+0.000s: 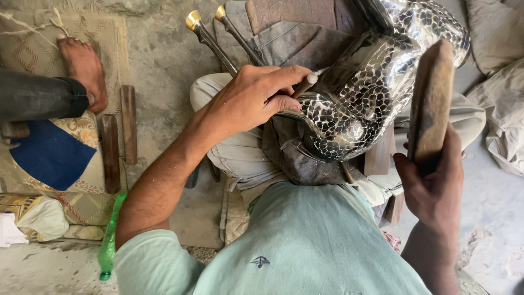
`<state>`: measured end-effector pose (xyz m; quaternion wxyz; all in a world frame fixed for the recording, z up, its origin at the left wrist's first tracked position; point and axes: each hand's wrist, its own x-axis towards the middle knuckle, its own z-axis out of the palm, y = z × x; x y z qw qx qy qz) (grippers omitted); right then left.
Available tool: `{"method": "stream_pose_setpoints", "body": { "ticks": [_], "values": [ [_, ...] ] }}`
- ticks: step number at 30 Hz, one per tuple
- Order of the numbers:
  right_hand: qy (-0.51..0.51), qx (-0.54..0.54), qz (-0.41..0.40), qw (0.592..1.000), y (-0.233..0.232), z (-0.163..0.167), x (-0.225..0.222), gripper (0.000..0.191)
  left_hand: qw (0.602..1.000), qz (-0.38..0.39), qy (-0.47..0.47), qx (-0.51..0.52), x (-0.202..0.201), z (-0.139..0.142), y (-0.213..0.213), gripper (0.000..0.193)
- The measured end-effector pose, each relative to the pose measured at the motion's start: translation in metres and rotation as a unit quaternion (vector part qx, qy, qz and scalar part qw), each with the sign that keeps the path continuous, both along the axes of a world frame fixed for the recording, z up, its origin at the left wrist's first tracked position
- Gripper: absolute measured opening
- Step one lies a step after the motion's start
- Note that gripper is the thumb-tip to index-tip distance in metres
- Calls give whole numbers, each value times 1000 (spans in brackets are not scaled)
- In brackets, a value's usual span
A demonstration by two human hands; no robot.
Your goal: The person sits on the floor and uses a wooden mallet to strike a chisel held against a silver-colored metal table base. They repeatedly tap the chisel to shape the metal, then switch to using a small metal file to smooth the surface. The person alternates between hammering and filing while adjusting the chisel position.
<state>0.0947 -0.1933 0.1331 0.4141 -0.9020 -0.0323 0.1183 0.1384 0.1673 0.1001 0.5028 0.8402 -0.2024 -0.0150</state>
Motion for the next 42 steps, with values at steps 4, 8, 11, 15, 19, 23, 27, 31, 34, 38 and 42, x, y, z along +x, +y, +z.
{"method": "stream_pose_setpoints", "body": {
  "ticks": [4,8,11,15,19,23,27,31,34,38,42],
  "values": [
    [-27,13,40,999,8,5,5,63,1000,-14,7,14,0,-7,-4,51],
    [-121,-91,86,985,19,16,15,67,999,-38,-16,4,0,-4,-6,45],
    [-184,-150,121,964,25,27,20,73,998,-42,-1,42,0,1,-8,42],
    [-146,-105,103,978,27,32,24,67,998,-40,7,51,2,5,-10,42],
    [-181,-168,155,956,24,24,26,64,999,-39,-1,38,2,5,-11,45],
    [-231,-212,154,937,20,12,26,62,997,-48,10,58,2,4,-10,43],
    [-213,-220,165,937,18,9,22,67,996,-53,1,77,3,4,-10,41],
    [-181,-109,147,966,19,11,19,66,995,-62,3,75,5,6,-10,42],
    [-216,-220,164,937,21,9,20,70,993,-69,21,89,6,6,-11,38],
    [-216,-99,170,956,23,5,19,66,992,-76,19,99,7,7,-11,39],
    [-209,-221,149,941,25,3,12,71,993,-75,0,96,6,8,-8,39]
  ]
}}
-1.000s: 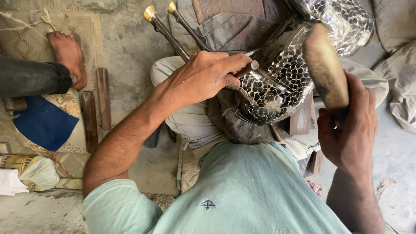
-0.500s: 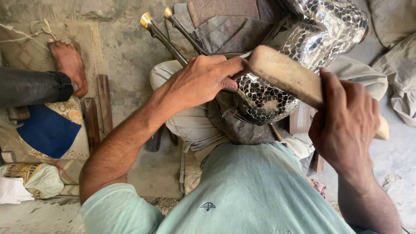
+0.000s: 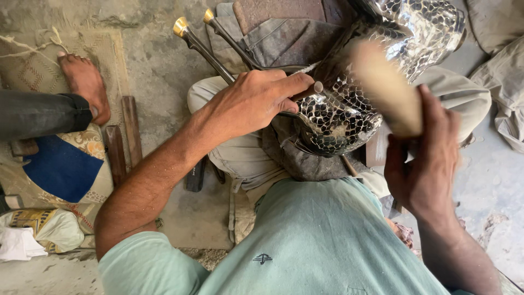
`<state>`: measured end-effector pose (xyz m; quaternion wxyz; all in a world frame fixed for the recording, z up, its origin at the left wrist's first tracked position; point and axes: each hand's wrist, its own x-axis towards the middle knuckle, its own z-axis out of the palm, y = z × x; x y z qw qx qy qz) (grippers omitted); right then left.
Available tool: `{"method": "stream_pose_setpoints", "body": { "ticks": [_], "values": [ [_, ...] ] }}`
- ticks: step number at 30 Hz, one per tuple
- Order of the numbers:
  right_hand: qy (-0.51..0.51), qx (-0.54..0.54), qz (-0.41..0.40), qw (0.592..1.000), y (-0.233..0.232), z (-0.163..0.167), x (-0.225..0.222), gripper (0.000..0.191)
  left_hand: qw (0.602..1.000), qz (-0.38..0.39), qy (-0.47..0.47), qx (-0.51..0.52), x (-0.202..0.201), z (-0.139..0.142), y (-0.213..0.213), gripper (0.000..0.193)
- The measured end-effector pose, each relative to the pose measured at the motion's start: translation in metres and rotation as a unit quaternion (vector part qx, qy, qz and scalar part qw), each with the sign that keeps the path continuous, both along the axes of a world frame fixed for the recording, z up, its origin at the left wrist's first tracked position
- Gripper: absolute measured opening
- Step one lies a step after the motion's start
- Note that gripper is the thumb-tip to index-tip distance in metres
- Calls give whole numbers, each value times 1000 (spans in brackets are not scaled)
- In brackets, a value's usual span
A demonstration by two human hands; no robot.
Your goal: The person sits on the floor and uses a wooden mallet to strike a chisel held against a silver-colored metal table base. They repeatedly tap the chisel to shape the metal, then switch to using a small metal file to smooth the surface. The person alternates between hammering and filing while adjusting the chisel position.
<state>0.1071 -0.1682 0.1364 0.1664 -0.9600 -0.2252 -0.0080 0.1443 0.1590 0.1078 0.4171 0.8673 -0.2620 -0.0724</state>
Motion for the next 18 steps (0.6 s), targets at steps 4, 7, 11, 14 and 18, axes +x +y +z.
{"method": "stream_pose_setpoints", "body": {
  "ticks": [4,7,11,14,18],
  "values": [
    [-3,16,-10,1000,3,-2,-8,75,999,-13,-33,-2,0,-1,1,37],
    [69,105,-52,991,4,-4,-13,73,1000,-9,-13,3,0,-1,1,39],
    [-14,-73,-39,996,7,-6,-19,81,1000,-13,-19,5,-1,-2,1,38],
    [26,110,-27,993,9,-6,-24,74,1000,-18,-21,3,0,-3,1,38],
    [12,37,-45,998,12,-7,-27,78,999,-19,-31,4,0,-4,3,39]
  ]
}}
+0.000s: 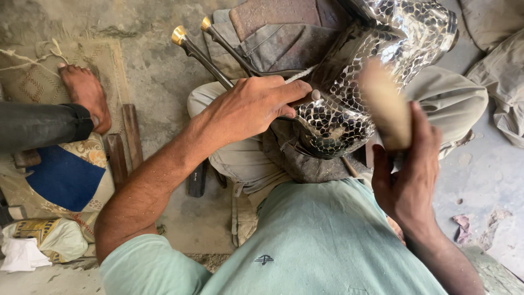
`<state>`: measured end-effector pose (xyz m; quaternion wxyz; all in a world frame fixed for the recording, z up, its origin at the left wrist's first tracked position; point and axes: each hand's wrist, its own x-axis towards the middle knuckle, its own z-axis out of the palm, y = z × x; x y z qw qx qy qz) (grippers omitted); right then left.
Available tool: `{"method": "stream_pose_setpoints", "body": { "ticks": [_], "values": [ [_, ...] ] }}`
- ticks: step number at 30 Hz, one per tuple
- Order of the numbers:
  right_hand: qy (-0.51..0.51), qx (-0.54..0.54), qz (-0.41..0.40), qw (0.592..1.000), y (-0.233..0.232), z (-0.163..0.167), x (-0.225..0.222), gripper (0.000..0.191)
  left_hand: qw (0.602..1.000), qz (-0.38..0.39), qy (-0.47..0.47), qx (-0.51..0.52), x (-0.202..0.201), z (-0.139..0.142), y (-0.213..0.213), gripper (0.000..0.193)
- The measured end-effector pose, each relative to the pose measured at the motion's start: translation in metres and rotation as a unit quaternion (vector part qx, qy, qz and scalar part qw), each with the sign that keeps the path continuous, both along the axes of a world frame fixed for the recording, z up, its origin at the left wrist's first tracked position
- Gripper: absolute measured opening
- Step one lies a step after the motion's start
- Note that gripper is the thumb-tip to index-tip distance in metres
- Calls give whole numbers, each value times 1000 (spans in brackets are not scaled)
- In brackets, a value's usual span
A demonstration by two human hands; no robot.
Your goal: The person sits on the floor and uses a wooden mallet to strike a chisel held against a silver-colored metal table base. They repeatedly tap the chisel to shape the metal, then switch to using a small metal file to smooth the surface. The person alternates between hammering and filing while adjusting the chisel position.
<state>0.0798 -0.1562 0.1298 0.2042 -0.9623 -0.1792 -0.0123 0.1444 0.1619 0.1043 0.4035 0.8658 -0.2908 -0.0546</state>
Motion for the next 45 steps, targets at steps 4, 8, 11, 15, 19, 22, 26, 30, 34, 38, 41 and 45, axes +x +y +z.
{"method": "stream_pose_setpoints", "body": {
  "ticks": [4,8,11,15,19,22,26,30,34,38,41,45],
  "values": [
    [12,-7,-11,1000,-1,-3,-1,75,1000,3,21,1,0,0,-1,36],
    [56,189,1,980,-1,-6,-2,72,1000,-7,24,8,0,2,-1,35],
    [3,-91,-27,995,2,-6,-5,81,999,-3,33,6,0,4,-1,34],
    [-39,90,20,995,7,-2,-8,81,999,-12,33,32,0,7,-2,32],
    [3,106,-17,994,8,2,-11,80,998,-10,44,35,0,9,-2,33],
    [20,-12,-25,999,6,2,-13,81,999,-13,43,2,0,9,0,36],
    [53,197,-22,979,4,-3,-16,86,998,-21,54,26,1,9,0,38],
    [19,-11,-14,1000,3,-9,-18,83,998,-22,50,29,1,9,1,42],
    [36,156,-9,987,1,-15,-20,78,997,-22,66,44,0,10,0,38],
    [-17,25,-15,999,-1,-18,-21,84,998,-24,52,38,1,11,1,38],
    [-25,174,11,984,-1,-20,-23,85,997,-26,52,46,1,12,2,35],
    [-48,51,-7,997,0,-23,-24,78,998,-26,48,35,1,12,3,36]
  ]
}}
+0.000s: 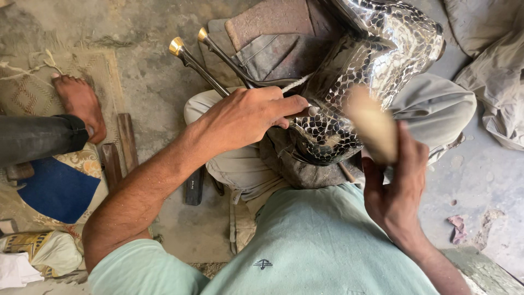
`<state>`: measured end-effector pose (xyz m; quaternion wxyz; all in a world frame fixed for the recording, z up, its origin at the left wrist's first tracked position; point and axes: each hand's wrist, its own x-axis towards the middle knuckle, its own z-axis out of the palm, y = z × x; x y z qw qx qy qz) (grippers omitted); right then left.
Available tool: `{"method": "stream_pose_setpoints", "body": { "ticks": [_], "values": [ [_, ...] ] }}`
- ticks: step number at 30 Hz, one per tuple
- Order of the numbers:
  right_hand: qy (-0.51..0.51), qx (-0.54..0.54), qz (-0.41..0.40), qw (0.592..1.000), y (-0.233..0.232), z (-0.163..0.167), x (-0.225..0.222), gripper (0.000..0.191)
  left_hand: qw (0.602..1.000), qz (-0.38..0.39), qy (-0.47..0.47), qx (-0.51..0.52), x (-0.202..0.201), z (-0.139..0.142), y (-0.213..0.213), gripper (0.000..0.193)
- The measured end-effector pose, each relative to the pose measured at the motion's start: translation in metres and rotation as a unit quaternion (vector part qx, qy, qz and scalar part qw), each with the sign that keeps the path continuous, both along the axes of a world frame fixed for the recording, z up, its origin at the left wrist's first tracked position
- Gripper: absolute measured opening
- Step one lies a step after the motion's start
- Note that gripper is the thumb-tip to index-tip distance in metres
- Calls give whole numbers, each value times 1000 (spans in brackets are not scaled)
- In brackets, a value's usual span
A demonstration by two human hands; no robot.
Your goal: The person sits on the floor and uses a wooden mallet to strike a chisel held against a silver-colored metal table base. They repeatedly tap the chisel to shape the metal, then switch to using a small metal file to smooth the surface. The person alternates between hammering and filing while adjusting the chisel position.
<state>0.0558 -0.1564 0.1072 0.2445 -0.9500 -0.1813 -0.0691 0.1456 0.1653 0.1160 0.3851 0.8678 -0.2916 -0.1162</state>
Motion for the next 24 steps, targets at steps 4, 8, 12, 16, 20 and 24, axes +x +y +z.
{"method": "stream_pose_setpoints", "body": {
  "ticks": [4,8,12,16,20,24],
  "values": [
    [26,-30,0,999,-2,-2,0,86,1000,0,-6,-17,1,-3,0,37],
    [-21,110,56,992,-4,-2,0,92,1000,-6,-12,0,2,-3,0,40],
    [54,53,-12,997,-2,2,0,77,1000,-6,-19,11,2,-2,0,36],
    [31,109,-17,993,3,7,2,74,999,-9,-22,34,2,-2,-1,38],
    [25,-112,0,993,3,10,5,76,1000,-5,-20,4,3,-3,-2,38],
    [6,95,4,995,2,7,6,76,999,-9,-28,29,4,-3,-3,38]
  ]
}}
